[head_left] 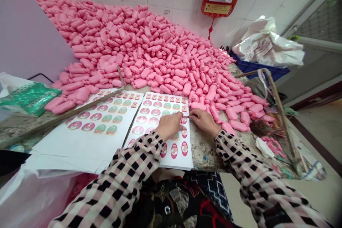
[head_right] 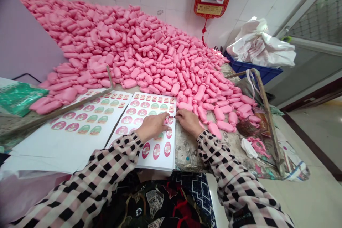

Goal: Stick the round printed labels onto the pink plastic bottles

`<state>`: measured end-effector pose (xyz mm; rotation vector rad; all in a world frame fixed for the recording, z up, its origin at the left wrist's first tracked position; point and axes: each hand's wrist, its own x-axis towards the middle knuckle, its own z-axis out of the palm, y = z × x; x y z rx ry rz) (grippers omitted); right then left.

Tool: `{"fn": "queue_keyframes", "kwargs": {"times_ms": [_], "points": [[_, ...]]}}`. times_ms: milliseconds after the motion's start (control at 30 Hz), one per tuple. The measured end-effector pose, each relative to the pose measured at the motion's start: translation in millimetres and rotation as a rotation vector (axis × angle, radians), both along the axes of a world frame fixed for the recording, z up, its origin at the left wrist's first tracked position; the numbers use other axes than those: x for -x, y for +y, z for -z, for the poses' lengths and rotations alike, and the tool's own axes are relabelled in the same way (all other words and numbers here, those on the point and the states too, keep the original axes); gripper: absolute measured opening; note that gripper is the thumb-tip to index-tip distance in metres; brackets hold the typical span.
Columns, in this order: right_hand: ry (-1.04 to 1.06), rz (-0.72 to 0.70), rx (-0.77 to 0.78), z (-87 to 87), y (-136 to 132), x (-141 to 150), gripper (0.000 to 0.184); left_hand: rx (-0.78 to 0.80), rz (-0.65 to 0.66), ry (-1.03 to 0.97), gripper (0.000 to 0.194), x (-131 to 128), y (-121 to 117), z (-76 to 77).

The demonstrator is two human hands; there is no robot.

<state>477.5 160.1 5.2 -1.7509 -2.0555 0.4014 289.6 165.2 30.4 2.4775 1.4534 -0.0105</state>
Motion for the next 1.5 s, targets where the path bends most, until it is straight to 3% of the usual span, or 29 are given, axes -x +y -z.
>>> {"fn": "queue_keyframes", "kwargs": {"times_ms": [700, 1200, 1500], "points": [[0.254, 0.054, 0.095, 13.8, 8.2, -3.0, 0.017, -0.009, 0.003, -0.014, 0.057, 0.4, 1.6, 1.7], [0.063, 0.058, 0.076, 0.8, -0.6, 1.6, 0.015, -0.026, 0.004, -0.01, 0.059, 1.2, 3.1, 6.2], [0.078, 0.095, 0.091, -0.6, -3.6, 6.9, 0.031, -0.035, 0.006, -0.029, 0.055, 1.6, 2.3, 6.5]]}}
